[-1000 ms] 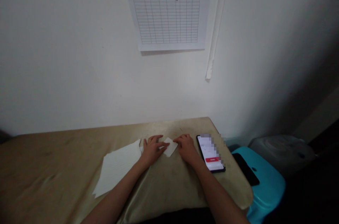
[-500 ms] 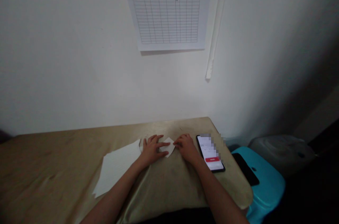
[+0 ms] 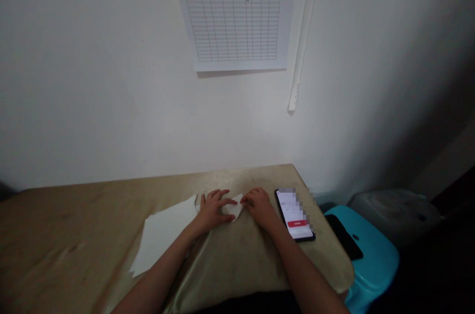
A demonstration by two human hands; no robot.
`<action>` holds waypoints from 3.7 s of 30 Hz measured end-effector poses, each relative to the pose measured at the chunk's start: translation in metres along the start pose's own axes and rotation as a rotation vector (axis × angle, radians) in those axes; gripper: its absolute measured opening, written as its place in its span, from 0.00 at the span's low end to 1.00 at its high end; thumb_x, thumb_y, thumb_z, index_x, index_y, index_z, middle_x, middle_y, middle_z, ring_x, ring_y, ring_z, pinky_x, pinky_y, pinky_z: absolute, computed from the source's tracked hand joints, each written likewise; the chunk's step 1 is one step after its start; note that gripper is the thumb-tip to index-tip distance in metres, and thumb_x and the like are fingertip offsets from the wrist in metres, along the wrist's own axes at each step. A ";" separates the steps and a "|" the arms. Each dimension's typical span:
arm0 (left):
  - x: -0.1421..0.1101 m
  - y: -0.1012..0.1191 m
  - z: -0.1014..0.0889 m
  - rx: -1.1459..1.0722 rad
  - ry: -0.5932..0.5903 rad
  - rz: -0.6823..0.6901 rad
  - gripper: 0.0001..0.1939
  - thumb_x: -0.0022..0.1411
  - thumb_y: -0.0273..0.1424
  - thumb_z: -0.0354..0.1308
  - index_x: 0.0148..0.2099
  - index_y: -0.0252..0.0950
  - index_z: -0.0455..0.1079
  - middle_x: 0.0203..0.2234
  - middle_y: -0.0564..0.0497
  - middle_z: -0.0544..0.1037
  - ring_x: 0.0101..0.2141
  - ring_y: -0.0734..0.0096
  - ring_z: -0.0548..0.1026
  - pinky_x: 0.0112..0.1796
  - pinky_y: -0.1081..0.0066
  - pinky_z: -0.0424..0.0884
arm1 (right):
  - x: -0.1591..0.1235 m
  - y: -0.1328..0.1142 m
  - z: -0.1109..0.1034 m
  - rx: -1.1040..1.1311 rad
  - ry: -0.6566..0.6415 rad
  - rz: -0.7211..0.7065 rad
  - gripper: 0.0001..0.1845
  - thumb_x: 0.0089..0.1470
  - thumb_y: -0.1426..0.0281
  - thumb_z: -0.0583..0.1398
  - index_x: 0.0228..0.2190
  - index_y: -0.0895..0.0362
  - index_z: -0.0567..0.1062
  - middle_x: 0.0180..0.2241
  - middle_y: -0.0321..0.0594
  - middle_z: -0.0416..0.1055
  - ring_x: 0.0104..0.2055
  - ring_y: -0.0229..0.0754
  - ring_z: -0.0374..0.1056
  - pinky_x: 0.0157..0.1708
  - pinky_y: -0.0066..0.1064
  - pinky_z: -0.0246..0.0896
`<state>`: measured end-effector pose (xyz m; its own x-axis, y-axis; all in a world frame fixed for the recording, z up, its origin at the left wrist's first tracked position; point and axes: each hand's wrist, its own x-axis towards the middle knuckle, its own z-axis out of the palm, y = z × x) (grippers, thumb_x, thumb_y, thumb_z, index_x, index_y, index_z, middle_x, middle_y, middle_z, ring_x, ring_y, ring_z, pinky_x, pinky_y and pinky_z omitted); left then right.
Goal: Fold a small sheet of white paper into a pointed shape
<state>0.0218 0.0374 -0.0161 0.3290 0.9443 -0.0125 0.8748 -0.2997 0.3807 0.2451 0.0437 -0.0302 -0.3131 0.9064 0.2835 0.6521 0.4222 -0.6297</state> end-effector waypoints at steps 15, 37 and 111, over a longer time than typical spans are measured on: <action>-0.001 0.001 -0.003 0.001 -0.018 -0.006 0.34 0.48 0.49 0.70 0.59 0.56 0.69 0.68 0.52 0.61 0.68 0.41 0.51 0.62 0.28 0.33 | 0.010 -0.003 0.017 -0.116 0.086 0.010 0.04 0.56 0.75 0.63 0.33 0.54 0.78 0.40 0.40 0.77 0.48 0.44 0.68 0.55 0.38 0.52; 0.002 0.005 0.000 -0.029 0.042 -0.059 0.28 0.48 0.50 0.70 0.52 0.55 0.75 0.65 0.53 0.65 0.66 0.45 0.54 0.62 0.30 0.36 | 0.006 -0.016 0.017 -0.214 0.084 0.086 0.05 0.59 0.72 0.61 0.33 0.53 0.78 0.41 0.38 0.77 0.53 0.46 0.66 0.65 0.51 0.32; -0.004 0.009 -0.006 0.029 -0.038 0.018 0.26 0.54 0.52 0.66 0.56 0.68 0.70 0.66 0.63 0.64 0.67 0.39 0.50 0.59 0.23 0.33 | -0.004 -0.008 0.010 -0.063 0.003 0.133 0.17 0.53 0.66 0.65 0.47 0.50 0.74 0.54 0.42 0.71 0.62 0.50 0.61 0.66 0.58 0.30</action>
<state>0.0259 0.0317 -0.0075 0.3577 0.9329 -0.0411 0.8783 -0.3211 0.3542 0.2345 0.0364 -0.0333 -0.2195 0.9543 0.2029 0.7300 0.2987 -0.6148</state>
